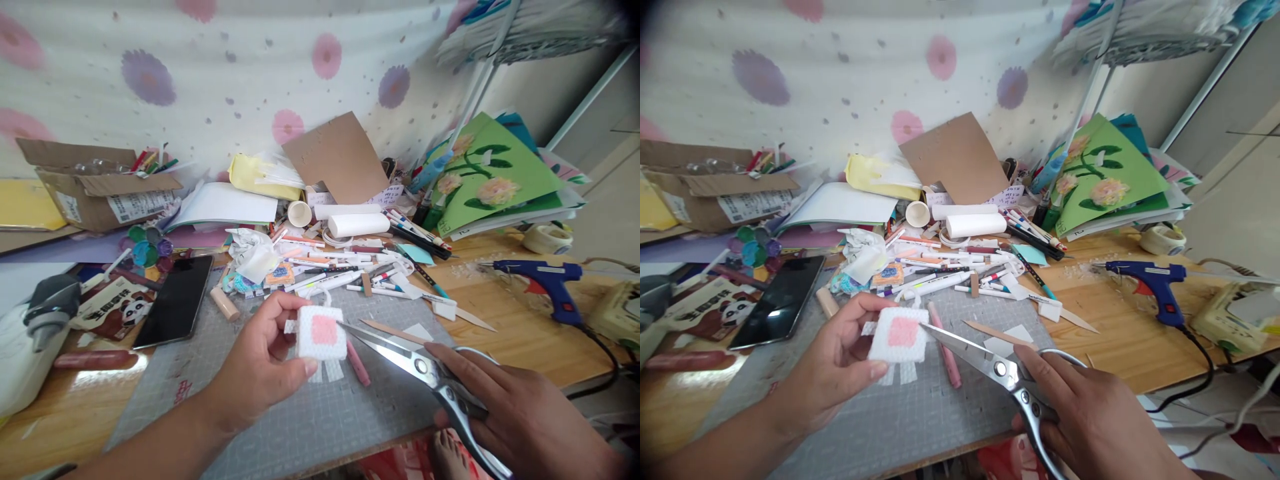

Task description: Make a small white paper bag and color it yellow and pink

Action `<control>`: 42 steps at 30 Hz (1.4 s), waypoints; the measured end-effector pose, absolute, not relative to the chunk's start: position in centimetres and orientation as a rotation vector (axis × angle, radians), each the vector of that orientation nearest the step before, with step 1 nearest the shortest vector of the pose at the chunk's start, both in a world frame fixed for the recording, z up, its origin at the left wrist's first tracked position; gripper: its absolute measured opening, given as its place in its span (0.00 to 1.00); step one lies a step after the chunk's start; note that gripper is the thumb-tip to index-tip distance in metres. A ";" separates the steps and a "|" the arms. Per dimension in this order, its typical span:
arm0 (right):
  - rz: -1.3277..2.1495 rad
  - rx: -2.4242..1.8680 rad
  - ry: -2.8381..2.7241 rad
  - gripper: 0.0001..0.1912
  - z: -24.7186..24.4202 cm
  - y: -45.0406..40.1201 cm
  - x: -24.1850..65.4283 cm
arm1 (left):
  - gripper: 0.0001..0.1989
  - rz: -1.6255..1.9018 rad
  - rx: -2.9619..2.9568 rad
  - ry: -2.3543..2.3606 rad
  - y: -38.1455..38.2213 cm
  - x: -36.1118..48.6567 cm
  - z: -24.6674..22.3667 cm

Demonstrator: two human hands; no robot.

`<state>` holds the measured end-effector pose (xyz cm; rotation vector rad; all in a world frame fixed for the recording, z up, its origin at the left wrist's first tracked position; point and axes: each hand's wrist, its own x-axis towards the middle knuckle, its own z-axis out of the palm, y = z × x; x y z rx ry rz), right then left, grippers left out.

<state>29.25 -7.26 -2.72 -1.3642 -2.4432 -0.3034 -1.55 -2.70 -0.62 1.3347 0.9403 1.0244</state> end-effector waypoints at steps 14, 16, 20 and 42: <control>-0.524 -1.856 -2.356 0.22 -3.0 -4.6 35.0 | 0.20 0.921 1.450 1.012 -1.4 -1.8 -0.8; -0.597 -1.845 -2.361 0.22 -2.8 -5.0 35.3 | 0.20 0.803 1.536 1.006 -1.0 -1.9 -0.7; -0.707 -1.716 -2.357 0.23 -2.2 -6.4 35.3 | 0.18 0.642 1.738 1.079 -0.5 -2.5 -0.2; -0.651 -1.195 -2.462 0.32 0.4 -11.0 31.7 | 0.10 0.548 1.834 1.201 -7.0 3.7 6.7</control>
